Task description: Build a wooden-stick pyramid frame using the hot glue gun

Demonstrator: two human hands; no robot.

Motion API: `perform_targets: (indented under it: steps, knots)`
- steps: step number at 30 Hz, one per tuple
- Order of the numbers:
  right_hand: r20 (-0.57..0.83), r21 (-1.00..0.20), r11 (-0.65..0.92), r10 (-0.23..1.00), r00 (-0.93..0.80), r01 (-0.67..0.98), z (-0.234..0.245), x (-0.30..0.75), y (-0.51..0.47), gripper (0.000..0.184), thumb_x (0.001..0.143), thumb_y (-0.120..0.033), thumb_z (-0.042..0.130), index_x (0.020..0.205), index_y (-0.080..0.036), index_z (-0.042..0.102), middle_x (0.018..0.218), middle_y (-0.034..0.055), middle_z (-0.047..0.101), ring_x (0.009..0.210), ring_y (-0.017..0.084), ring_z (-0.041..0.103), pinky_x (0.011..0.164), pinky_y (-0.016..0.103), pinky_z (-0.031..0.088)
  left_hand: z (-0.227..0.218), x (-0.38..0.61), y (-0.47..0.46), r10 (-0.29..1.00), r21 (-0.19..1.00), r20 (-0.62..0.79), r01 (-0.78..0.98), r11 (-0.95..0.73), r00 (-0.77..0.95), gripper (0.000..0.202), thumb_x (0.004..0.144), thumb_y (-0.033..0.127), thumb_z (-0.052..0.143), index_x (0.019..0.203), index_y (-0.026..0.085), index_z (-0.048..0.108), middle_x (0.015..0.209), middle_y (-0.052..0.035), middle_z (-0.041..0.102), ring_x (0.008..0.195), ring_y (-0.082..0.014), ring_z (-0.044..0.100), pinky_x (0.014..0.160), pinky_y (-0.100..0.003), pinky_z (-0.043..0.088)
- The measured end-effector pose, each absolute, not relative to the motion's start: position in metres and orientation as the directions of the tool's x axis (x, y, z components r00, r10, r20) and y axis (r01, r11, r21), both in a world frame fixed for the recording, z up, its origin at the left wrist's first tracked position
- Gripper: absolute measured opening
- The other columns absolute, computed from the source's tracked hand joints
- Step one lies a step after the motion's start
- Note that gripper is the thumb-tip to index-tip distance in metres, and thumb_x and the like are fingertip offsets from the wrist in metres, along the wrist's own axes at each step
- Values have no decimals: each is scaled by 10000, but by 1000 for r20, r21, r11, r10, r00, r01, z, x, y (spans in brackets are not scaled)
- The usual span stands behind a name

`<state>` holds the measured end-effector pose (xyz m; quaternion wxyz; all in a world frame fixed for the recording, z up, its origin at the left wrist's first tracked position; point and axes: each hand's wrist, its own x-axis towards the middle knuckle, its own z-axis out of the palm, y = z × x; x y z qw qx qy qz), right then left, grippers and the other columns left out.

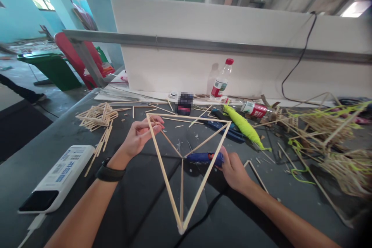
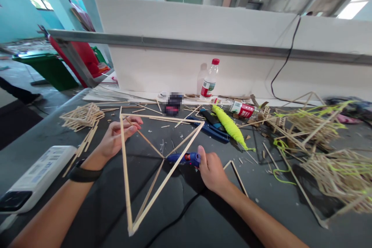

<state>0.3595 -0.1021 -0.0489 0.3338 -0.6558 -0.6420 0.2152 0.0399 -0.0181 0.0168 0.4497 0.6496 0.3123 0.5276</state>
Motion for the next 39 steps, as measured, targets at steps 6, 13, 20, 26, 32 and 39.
perform_targets:
  steps: [6, 13, 20, 26, 32, 39]
  knots:
    - [187, -650, 95, 982, 37, 754, -40, 360, -103, 686, 955, -721, 157, 512, -274, 429, 495, 57, 488, 526, 199, 432, 584, 340, 322, 16, 38, -18, 885, 916, 396, -34, -400, 245, 114, 853, 302, 715, 826, 239, 807, 1057, -84, 656, 1073, -226, 577, 868, -303, 506]
    - [232, -632, 94, 970, 72, 769, -40, 366, -102, 706, 936, -755, 172, 492, -274, 437, 497, 71, 535, 548, 212, 492, 612, 343, 358, 18, 36, -18, 880, 899, 408, 61, -434, 241, 173, 851, 357, 708, 811, 212, 795, 1042, -97, 671, 1058, -242, 593, 854, -325, 519]
    - [211, -659, 259, 965, -157, 706, -34, 366, -106, 659, 1055, -492, 170, 563, -231, 522, 494, 22, 510, 477, 166, 453, 596, 318, 307, 20, 37, -19, 883, 904, 404, 42, -425, 239, 156, 850, 345, 713, 809, 219, 796, 1042, -89, 668, 1040, -229, 598, 857, -320, 511]
    - [207, -581, 306, 952, -227, 754, -28, 363, -110, 673, 1061, -453, 132, 726, -208, 662, 610, 50, 608, 575, 183, 549, 629, 304, 325, 18, 37, -18, 895, 919, 381, 9, -394, 233, 166, 829, 368, 734, 815, 219, 806, 1067, -107, 660, 1059, -239, 584, 861, -321, 518]
    - [189, -669, 173, 980, -60, 723, -35, 365, -104, 698, 973, -698, 191, 522, -250, 479, 469, 24, 468, 477, 176, 442, 564, 310, 345, 17, 36, -17, 900, 922, 370, 25, -386, 230, 158, 823, 363, 742, 805, 219, 806, 1069, -104, 662, 1060, -243, 594, 848, -317, 519]
    - [143, -829, 74, 986, 83, 554, -42, 366, -104, 709, 907, -783, 289, 513, -246, 532, 496, 42, 537, 540, 198, 529, 604, 325, 448, 16, 35, -18, 889, 915, 381, 33, -402, 253, 138, 831, 342, 737, 812, 225, 807, 1103, -99, 653, 1074, -233, 587, 906, -325, 493]
